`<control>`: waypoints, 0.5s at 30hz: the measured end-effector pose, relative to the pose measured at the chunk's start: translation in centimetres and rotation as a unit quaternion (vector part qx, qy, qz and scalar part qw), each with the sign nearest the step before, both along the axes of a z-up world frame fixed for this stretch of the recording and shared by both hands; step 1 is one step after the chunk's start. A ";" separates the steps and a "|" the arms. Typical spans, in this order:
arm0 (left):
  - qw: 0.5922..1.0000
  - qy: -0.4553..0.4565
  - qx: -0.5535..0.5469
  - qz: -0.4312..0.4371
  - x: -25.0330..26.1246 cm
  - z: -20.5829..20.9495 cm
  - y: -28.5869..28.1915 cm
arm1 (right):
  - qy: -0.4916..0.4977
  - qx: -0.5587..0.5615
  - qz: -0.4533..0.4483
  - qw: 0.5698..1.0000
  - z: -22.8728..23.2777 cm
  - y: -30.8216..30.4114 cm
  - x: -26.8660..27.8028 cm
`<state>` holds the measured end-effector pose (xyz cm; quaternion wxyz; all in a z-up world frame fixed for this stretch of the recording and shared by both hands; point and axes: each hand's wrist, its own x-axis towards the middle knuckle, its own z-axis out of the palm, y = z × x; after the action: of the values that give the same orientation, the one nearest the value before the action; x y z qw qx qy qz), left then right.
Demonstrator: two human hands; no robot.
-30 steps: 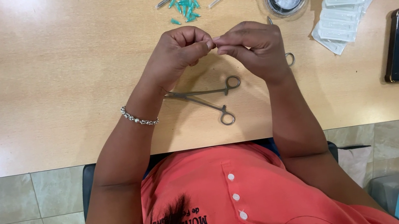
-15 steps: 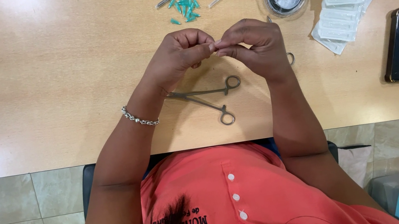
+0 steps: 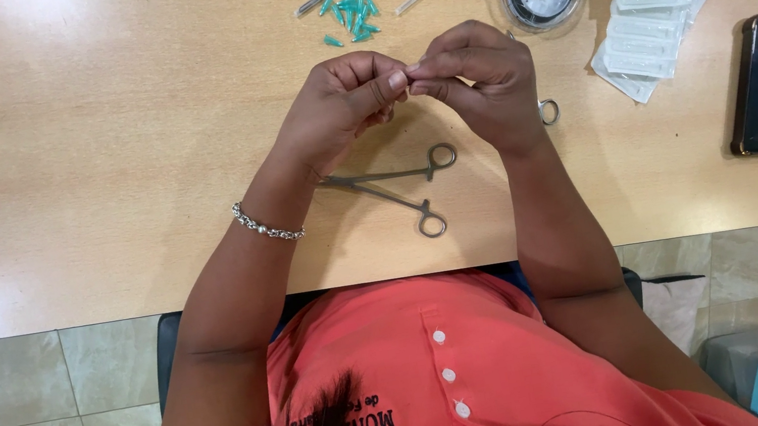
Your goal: The person sits at a table and assembles medical supplies by threading a suture needle with surgical thread, using scissors to cut the thread and hemostats to hold the needle. They repeat the process with additional needles and thread, handling syringes and packaged items on the table.
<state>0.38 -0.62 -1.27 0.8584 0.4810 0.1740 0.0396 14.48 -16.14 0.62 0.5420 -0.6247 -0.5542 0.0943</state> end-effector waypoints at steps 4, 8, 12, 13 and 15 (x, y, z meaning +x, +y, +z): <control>0.998 -0.041 -0.049 -0.010 -0.2 0.1 0.0 | -0.001 0.010 -0.015 1.000 -0.2 -0.1 0.3; 0.996 -0.073 -0.046 -0.017 -0.2 0.0 -0.1 | -0.010 0.006 -0.027 1.000 -0.3 -0.1 0.1; 0.997 -0.066 -0.033 -0.012 -0.1 -0.5 -0.1 | -0.008 0.014 -0.021 1.000 -0.3 0.2 -0.2; 0.997 -0.067 -0.028 -0.009 -0.1 -0.4 -0.2 | -0.011 0.017 -0.017 1.000 -0.3 0.2 -0.2; 0.997 -0.069 -0.022 -0.006 -0.1 -0.4 -0.3 | -0.014 0.020 -0.013 1.000 -0.4 0.2 -0.3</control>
<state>0.32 -0.94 -1.66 0.8789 0.4591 0.1126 0.0635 14.14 -15.93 0.23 0.5478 -0.6221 -0.5553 0.0670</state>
